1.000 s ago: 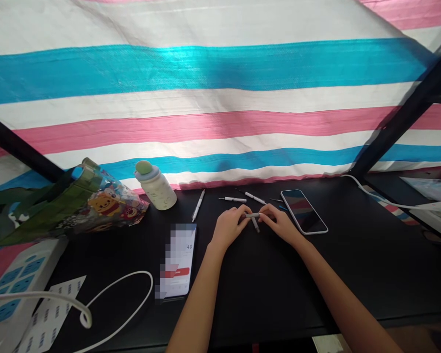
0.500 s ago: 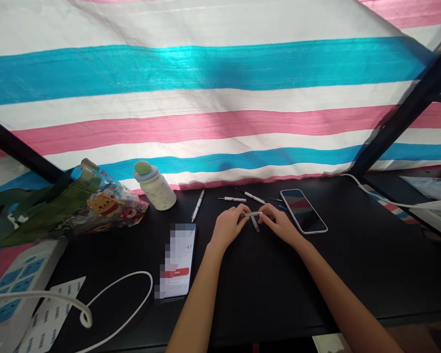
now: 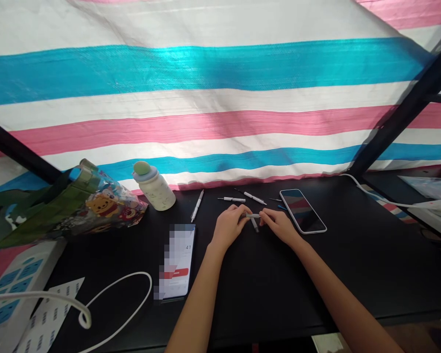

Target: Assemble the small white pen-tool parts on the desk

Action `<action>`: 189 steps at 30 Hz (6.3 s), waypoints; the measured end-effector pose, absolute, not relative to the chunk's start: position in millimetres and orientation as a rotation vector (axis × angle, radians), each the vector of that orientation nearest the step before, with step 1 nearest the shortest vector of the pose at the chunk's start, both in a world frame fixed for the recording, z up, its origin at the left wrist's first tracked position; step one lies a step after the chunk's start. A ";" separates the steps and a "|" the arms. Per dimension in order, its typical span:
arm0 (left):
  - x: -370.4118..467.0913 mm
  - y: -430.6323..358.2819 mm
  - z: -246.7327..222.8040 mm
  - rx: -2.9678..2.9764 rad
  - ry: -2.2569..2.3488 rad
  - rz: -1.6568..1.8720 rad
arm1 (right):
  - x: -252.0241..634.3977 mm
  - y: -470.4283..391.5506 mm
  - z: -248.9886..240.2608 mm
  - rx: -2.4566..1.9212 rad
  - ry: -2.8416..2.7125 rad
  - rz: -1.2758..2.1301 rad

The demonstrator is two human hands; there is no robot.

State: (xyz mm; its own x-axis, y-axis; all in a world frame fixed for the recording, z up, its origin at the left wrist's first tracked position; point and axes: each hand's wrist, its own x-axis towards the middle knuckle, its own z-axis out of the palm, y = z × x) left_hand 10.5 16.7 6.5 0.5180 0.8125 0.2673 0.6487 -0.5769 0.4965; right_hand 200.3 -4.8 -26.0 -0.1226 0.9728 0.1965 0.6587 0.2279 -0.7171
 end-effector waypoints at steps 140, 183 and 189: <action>11.4 16.8 6.1 2.523 1.283 0.638 | 193.4 -8.4 -21.0 -1.516 -1.811 0.560; 9.0 17.2 4.0 2.447 1.237 0.647 | 197.7 -6.0 -25.9 -1.446 -1.863 0.552; 11.6 15.5 5.9 2.440 1.194 0.657 | 200.3 -4.5 -25.4 -1.482 -1.900 0.540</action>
State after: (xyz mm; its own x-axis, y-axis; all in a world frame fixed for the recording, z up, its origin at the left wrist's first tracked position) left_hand 11.6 15.5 5.9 0.5385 0.8036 0.2533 0.6439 -0.5864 0.4914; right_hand 200.3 -4.5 -25.4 -0.1404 0.9592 0.2454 0.6865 0.2729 -0.6740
